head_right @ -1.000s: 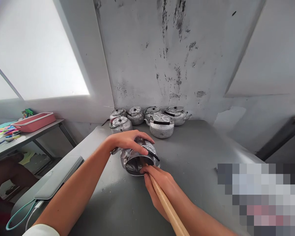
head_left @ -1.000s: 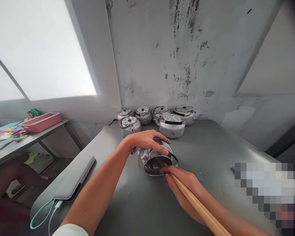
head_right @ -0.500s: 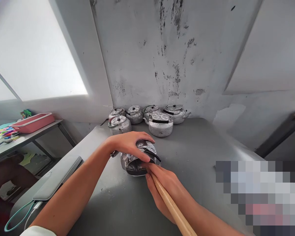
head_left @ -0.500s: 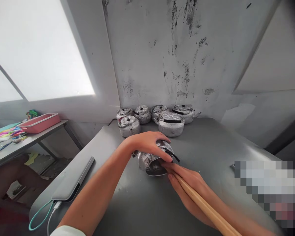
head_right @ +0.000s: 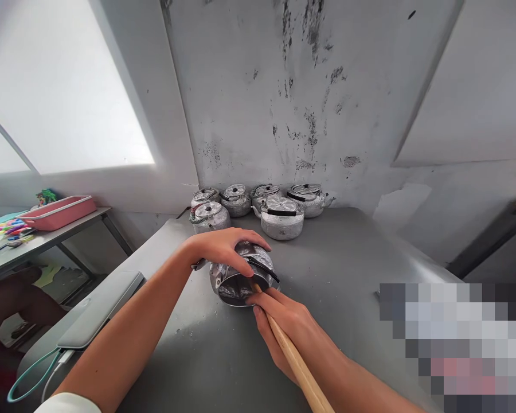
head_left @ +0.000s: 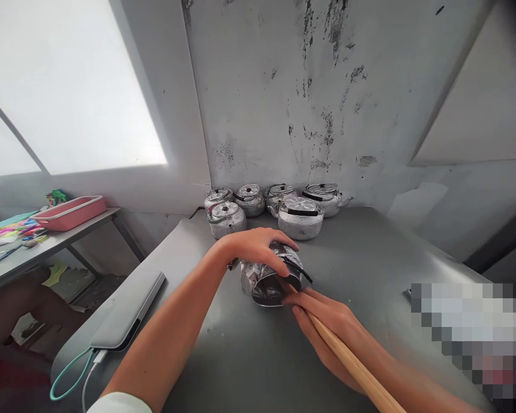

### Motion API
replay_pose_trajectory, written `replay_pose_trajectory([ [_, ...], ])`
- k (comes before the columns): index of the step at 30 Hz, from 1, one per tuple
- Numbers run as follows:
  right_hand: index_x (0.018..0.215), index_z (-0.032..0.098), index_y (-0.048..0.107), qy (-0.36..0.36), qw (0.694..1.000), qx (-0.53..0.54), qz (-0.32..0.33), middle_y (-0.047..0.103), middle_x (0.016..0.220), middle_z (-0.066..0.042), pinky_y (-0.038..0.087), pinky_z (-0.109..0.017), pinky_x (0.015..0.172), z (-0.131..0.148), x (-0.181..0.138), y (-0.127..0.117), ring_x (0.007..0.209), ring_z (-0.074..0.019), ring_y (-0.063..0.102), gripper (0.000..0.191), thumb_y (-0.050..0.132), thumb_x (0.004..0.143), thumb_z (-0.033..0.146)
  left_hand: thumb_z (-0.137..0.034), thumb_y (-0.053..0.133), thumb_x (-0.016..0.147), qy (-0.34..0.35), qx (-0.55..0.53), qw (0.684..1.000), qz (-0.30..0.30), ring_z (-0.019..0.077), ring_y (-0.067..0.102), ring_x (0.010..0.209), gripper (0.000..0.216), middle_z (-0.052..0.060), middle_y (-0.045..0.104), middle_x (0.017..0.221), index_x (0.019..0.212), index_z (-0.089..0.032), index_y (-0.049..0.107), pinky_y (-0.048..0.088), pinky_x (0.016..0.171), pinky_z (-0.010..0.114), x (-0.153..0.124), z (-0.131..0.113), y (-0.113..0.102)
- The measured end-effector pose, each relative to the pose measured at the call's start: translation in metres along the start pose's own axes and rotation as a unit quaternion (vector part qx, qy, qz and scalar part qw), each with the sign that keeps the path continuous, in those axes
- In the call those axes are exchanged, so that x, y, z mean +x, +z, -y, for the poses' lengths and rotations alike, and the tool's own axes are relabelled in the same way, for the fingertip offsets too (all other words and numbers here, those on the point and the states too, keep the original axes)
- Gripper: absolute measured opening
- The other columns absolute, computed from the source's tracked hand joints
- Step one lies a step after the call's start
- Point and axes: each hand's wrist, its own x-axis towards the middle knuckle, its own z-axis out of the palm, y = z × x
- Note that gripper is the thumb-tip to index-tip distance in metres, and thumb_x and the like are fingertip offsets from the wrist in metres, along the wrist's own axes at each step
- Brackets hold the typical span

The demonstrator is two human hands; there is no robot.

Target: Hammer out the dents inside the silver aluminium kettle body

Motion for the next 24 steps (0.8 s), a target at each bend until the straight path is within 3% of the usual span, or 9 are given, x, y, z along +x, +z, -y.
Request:
replay_pose_trajectory([
  [6, 0.1, 0.025, 0.058, 0.001, 1.0, 0.014, 0.005, 0.064, 0.093, -0.003, 0.049, -0.026, 0.068, -0.002, 0.001, 0.005, 0.076, -0.0141, 0.062, 0.018, 0.041, 0.101, 0.021, -0.053, 0.076, 0.069, -0.005, -0.011, 1.0, 0.001, 0.027, 0.052, 0.126, 0.069, 0.001, 0.058, 0.137, 0.132, -0.028, 0.062, 0.042, 0.104, 0.032, -0.002, -0.002, -0.002],
  [11, 0.094, 0.025, 0.055, 0.025, 1.0, 0.01, -0.01, 0.061, 0.085, -0.001, 0.046, -0.025, 0.063, -0.006, -0.003, 0.014, 0.066, -0.0129, 0.058, 0.016, 0.041, 0.102, 0.023, -0.062, 0.071, 0.072, -0.006, -0.007, 1.0, 0.0, 0.0269, 0.051, 0.128, 0.068, 0.0, 0.056, 0.139, 0.132, -0.029, 0.061, 0.04, 0.106, 0.032, -0.002, -0.002, -0.001],
  [15, 0.092, 0.024, 0.051, 0.031, 0.999, 0.014, -0.02, 0.06, 0.081, 0.001, 0.045, -0.025, 0.062, -0.008, -0.004, 0.019, 0.064, -0.0127, 0.055, 0.012, 0.043, 0.1, 0.023, -0.061, 0.07, 0.074, -0.003, -0.014, 1.0, -0.005, 0.0261, 0.051, 0.127, 0.066, 0.0, 0.057, 0.139, 0.131, -0.029, 0.062, 0.04, 0.105, 0.031, -0.001, 0.002, -0.001],
  [24, 0.085, 0.024, 0.046, 0.044, 0.998, -0.012, 0.039, 0.059, 0.082, -0.001, 0.046, -0.027, 0.063, -0.004, -0.002, 0.018, 0.066, -0.0142, 0.056, 0.011, 0.05, 0.095, 0.024, -0.056, 0.071, 0.074, 0.005, -0.031, 1.0, 0.0, 0.0265, 0.053, 0.126, 0.062, 0.0, 0.059, 0.137, 0.129, -0.028, 0.063, 0.04, 0.105, 0.032, -0.001, 0.003, -0.002],
])
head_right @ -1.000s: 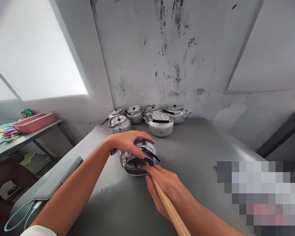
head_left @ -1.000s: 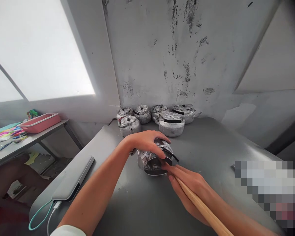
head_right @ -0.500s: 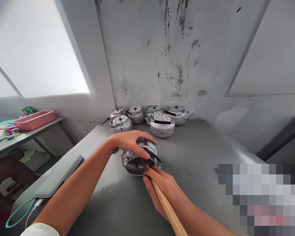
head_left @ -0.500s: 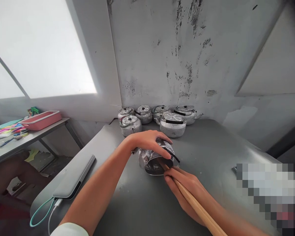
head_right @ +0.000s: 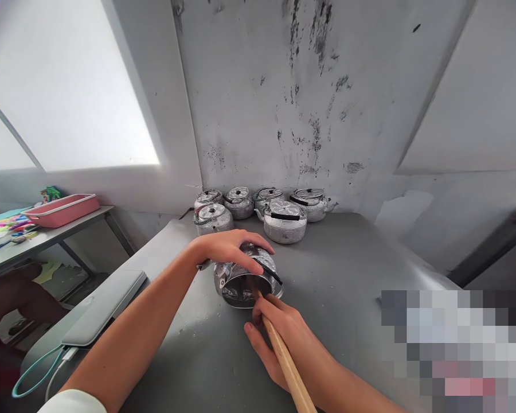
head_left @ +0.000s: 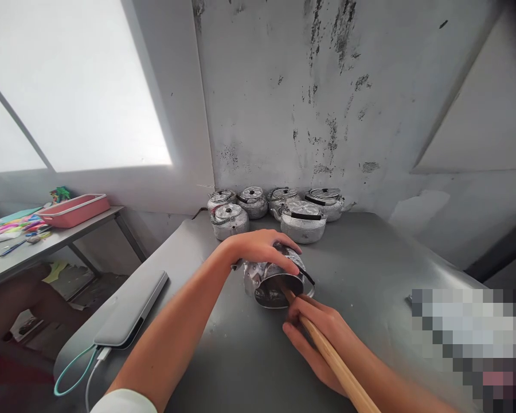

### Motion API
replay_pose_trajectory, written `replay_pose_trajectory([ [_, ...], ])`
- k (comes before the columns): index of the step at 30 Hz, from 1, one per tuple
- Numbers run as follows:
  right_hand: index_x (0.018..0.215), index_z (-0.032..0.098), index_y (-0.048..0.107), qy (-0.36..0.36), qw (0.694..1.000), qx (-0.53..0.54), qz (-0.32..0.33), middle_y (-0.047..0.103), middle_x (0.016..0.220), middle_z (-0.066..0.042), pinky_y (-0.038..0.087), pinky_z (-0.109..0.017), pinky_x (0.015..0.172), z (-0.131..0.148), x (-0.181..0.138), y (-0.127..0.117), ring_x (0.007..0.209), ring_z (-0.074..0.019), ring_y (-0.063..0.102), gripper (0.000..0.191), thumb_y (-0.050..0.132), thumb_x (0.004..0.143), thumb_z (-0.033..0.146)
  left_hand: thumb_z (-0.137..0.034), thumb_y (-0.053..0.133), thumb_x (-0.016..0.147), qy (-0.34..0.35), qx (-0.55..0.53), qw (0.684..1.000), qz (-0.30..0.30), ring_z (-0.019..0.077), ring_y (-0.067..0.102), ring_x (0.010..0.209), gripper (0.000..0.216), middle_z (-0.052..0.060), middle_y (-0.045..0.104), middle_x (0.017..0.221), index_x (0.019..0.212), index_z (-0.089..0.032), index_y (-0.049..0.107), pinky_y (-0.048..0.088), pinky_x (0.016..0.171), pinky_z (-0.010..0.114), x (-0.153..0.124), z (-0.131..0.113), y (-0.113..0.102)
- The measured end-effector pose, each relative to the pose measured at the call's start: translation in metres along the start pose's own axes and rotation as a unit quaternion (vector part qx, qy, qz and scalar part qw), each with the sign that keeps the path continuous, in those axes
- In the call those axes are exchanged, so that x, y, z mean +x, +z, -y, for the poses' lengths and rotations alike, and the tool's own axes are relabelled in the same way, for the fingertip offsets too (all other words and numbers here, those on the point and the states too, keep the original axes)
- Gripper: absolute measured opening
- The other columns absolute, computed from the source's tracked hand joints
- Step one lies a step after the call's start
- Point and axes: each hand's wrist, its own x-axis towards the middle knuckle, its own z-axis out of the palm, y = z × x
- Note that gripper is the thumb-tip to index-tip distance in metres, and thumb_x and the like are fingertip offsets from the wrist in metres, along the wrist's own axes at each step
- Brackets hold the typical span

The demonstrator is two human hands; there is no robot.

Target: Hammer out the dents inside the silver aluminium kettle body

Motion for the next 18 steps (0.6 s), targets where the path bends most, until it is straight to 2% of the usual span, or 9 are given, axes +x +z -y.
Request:
replay_pose_trajectory([
  [5, 0.085, 0.024, 0.046, 0.0, 1.0, -0.017, 0.018, 0.057, 0.087, -0.002, 0.046, -0.027, 0.064, 0.0011, -0.001, 0.002, 0.066, -0.0138, 0.054, 0.011, 0.053, 0.094, 0.027, -0.057, 0.072, 0.073, -0.008, 0.008, 1.0, -0.001, 0.0265, 0.052, 0.126, 0.064, 0.0, 0.059, 0.136, 0.129, -0.028, 0.064, 0.039, 0.106, 0.033, -0.0001, -0.0023, 0.001],
  [18, 0.078, 0.023, 0.043, -0.01, 0.999, 0.013, -0.032, 0.056, 0.081, 0.0, 0.046, -0.026, 0.065, 0.003, 0.0011, 0.0009, 0.068, -0.0139, 0.053, 0.02, 0.051, 0.095, 0.027, -0.057, 0.072, 0.073, -0.004, 0.004, 1.0, 0.003, 0.0259, 0.054, 0.124, 0.065, 0.001, 0.06, 0.135, 0.129, -0.027, 0.064, 0.041, 0.104, 0.032, 0.0022, 0.001, 0.0004],
])
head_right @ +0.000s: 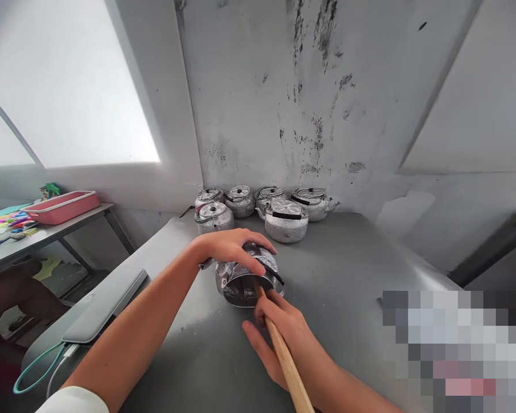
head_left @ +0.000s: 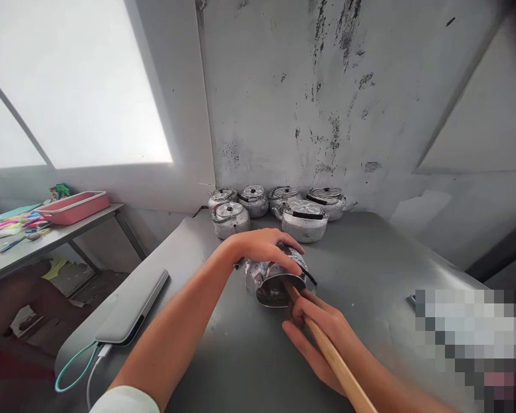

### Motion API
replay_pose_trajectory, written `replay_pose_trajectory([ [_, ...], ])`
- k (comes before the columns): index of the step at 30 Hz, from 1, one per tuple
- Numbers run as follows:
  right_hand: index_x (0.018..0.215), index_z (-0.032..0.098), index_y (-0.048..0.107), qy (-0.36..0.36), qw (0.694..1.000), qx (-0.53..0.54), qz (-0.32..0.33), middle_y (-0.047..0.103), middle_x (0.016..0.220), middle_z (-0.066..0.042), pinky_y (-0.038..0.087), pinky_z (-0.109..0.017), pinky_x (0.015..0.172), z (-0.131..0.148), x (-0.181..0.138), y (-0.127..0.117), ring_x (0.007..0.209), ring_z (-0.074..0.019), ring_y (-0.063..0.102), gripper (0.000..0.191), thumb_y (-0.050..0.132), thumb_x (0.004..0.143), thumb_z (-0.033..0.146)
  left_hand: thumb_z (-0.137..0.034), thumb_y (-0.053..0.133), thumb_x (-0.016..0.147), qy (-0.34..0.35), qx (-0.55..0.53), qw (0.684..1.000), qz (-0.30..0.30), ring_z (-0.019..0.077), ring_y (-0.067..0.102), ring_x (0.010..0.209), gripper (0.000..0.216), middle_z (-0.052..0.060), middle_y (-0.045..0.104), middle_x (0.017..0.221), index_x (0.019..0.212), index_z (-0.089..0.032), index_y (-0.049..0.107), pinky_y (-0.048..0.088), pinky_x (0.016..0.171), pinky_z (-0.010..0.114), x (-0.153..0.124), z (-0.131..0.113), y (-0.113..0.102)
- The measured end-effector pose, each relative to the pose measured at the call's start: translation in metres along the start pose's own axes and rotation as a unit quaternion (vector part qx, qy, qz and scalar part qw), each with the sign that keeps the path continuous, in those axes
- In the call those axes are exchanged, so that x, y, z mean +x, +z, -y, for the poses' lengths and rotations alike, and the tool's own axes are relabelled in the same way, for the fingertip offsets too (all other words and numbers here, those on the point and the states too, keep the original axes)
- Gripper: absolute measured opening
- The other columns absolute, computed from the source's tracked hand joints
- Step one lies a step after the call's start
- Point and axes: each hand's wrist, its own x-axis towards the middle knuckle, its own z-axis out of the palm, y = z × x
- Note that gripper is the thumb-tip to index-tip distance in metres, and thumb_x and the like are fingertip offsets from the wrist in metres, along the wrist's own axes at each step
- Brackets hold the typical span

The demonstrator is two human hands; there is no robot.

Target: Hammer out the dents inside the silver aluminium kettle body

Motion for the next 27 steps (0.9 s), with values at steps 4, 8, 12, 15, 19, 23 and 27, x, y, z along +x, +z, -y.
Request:
replay_pose_trajectory([
  [4, 0.077, 0.023, 0.044, 0.001, 1.0, 0.01, -0.001, 0.056, 0.079, 0.0, 0.045, -0.025, 0.063, 0.0007, -0.0002, -0.0013, 0.066, -0.0132, 0.052, 0.02, 0.051, 0.096, 0.027, -0.056, 0.073, 0.072, -0.004, -0.005, 1.0, 0.002, 0.0255, 0.055, 0.123, 0.065, 0.001, 0.061, 0.133, 0.129, -0.026, 0.064, 0.042, 0.103, 0.032, -0.0008, -0.0008, -0.0005],
  [8, 0.076, 0.023, 0.043, -0.001, 1.0, 0.002, 0.01, 0.056, 0.079, 0.0, 0.045, -0.025, 0.062, -0.0006, 0.0008, -0.0015, 0.064, -0.0131, 0.051, 0.021, 0.054, 0.094, 0.027, -0.055, 0.073, 0.073, -0.003, -0.002, 1.0, 0.0, 0.0264, 0.054, 0.124, 0.064, 0.001, 0.061, 0.134, 0.129, -0.027, 0.064, 0.041, 0.103, 0.032, -0.0014, -0.0009, -0.0008],
  [12, 0.076, 0.023, 0.041, 0.003, 1.0, -0.005, 0.002, 0.055, 0.08, -0.001, 0.044, -0.026, 0.062, -0.0013, 0.0018, -0.0006, 0.065, -0.0138, 0.05, 0.021, 0.053, 0.093, 0.024, -0.057, 0.073, 0.072, -0.002, -0.005, 1.0, 0.001, 0.0267, 0.055, 0.122, 0.065, 0.001, 0.061, 0.133, 0.13, -0.027, 0.064, 0.042, 0.101, 0.032, -0.001, 0.0004, -0.0011],
  [15, 0.076, 0.023, 0.041, 0.005, 1.0, -0.007, 0.013, 0.055, 0.08, -0.001, 0.044, -0.025, 0.06, -0.0005, 0.0019, 0.0002, 0.063, -0.0134, 0.05, 0.021, 0.054, 0.092, 0.024, -0.057, 0.073, 0.072, 0.002, -0.005, 1.0, 0.0, 0.0267, 0.055, 0.122, 0.065, 0.001, 0.061, 0.133, 0.129, -0.027, 0.064, 0.042, 0.101, 0.032, -0.0009, 0.0014, -0.0014],
  [19, 0.075, 0.023, 0.04, 0.01, 1.0, -0.005, 0.013, 0.054, 0.08, -0.001, 0.043, -0.025, 0.062, 0.0003, 0.001, -0.0008, 0.065, -0.0134, 0.05, 0.022, 0.052, 0.093, 0.024, -0.055, 0.073, 0.073, 0.006, -0.011, 1.0, 0.001, 0.0262, 0.056, 0.121, 0.063, 0.002, 0.062, 0.132, 0.128, -0.027, 0.065, 0.043, 0.099, 0.031, -0.0015, 0.0017, -0.002],
  [23, 0.075, 0.023, 0.04, 0.015, 1.0, 0.001, 0.023, 0.053, 0.08, 0.0, 0.043, -0.025, 0.062, -0.0003, 0.0008, -0.0032, 0.065, -0.0132, 0.049, 0.022, 0.051, 0.093, 0.024, -0.055, 0.073, 0.073, 0.007, -0.019, 1.0, 0.001, 0.0267, 0.055, 0.123, 0.063, 0.001, 0.061, 0.134, 0.129, -0.027, 0.065, 0.042, 0.101, 0.032, -0.0021, 0.0011, -0.0023],
  [27, 0.075, 0.023, 0.039, 0.007, 1.0, 0.004, 0.027, 0.053, 0.081, 0.0, 0.042, -0.025, 0.061, -0.0004, 0.0015, -0.0043, 0.065, -0.0127, 0.048, 0.022, 0.054, 0.092, 0.023, -0.055, 0.073, 0.073, 0.005, -0.026, 1.0, 0.003, 0.0269, 0.055, 0.123, 0.063, 0.001, 0.061, 0.134, 0.129, -0.027, 0.065, 0.042, 0.102, 0.032, -0.0019, 0.0013, -0.0022],
])
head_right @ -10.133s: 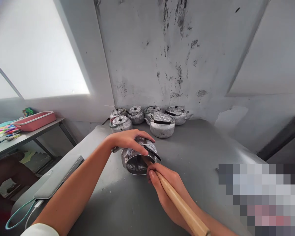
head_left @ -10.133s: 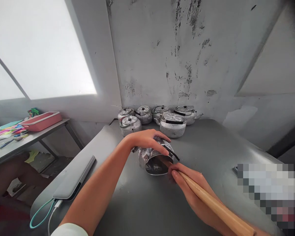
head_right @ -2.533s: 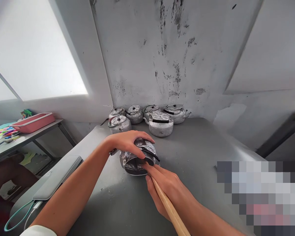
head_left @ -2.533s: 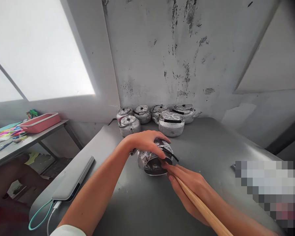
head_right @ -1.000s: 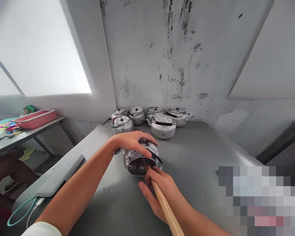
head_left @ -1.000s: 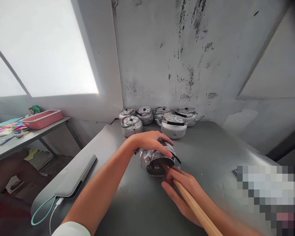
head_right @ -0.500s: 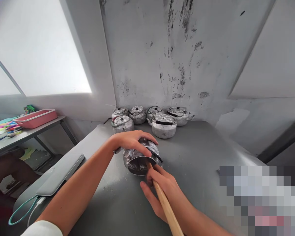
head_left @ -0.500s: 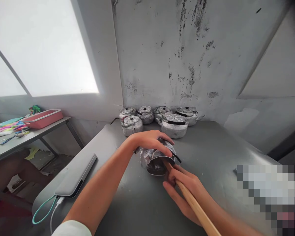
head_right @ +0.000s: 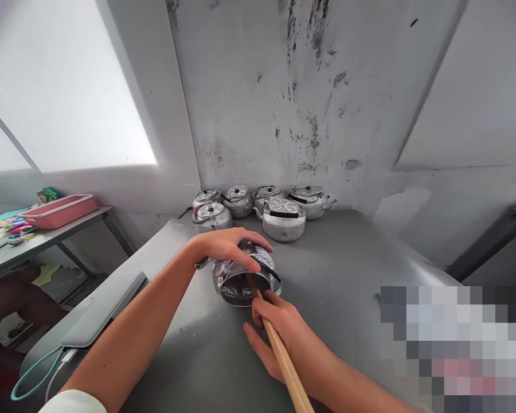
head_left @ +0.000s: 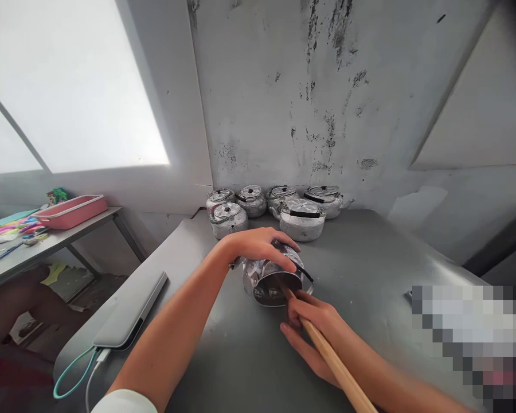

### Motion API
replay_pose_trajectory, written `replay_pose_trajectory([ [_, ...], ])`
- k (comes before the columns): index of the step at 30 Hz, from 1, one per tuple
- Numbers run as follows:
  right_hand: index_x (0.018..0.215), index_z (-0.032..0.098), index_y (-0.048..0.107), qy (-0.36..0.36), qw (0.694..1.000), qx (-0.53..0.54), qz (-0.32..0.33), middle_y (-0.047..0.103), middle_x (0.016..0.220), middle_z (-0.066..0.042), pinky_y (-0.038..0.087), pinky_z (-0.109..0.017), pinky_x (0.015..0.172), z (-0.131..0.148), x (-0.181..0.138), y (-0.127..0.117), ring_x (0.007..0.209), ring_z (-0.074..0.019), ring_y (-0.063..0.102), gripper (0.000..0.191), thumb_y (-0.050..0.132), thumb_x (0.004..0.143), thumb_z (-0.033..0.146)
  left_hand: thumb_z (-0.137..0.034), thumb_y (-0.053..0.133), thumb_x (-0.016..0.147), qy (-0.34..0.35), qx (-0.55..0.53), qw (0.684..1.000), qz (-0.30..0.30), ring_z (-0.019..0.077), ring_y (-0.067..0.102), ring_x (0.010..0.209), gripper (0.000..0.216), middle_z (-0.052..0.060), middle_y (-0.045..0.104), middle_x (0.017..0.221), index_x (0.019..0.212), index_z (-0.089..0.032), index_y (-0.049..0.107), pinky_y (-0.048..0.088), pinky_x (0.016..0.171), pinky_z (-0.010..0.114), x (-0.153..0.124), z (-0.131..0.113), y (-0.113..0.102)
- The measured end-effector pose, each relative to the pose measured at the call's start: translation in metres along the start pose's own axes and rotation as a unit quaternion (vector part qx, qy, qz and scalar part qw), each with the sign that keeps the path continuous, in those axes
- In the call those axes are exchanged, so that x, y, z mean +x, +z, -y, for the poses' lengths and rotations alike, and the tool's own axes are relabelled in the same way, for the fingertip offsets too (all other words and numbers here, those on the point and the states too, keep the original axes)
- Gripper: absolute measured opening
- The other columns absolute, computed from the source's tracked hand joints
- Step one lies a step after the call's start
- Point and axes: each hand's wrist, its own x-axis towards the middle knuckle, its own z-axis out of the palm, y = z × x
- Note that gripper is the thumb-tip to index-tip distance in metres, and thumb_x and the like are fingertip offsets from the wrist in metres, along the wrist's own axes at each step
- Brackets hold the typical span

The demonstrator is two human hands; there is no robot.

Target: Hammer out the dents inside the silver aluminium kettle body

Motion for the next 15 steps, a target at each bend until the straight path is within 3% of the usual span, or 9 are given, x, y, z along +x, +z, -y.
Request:
replay_pose_trajectory([
  [11, 0.073, 0.023, 0.039, 0.008, 1.0, 0.014, -0.021, 0.054, 0.077, 0.0, 0.042, -0.025, 0.06, 0.0006, -0.0007, -0.0001, 0.064, -0.0129, 0.049, 0.024, 0.054, 0.092, 0.021, -0.054, 0.073, 0.073, -0.002, -0.002, 1.0, 0.002, 0.0264, 0.056, 0.121, 0.062, 0.001, 0.062, 0.132, 0.129, -0.027, 0.064, 0.042, 0.102, 0.032, -0.0002, -0.0007, -0.0004],
  [15, 0.073, 0.023, 0.039, 0.003, 1.0, 0.014, -0.001, 0.053, 0.078, 0.0, 0.042, -0.025, 0.06, -0.0003, -0.0001, -0.0007, 0.063, -0.0126, 0.048, 0.024, 0.054, 0.092, 0.021, -0.054, 0.073, 0.073, 0.0, -0.001, 1.0, -0.002, 0.0271, 0.054, 0.125, 0.062, 0.001, 0.061, 0.134, 0.128, -0.027, 0.065, 0.041, 0.104, 0.032, -0.0005, -0.0008, -0.0005],
])
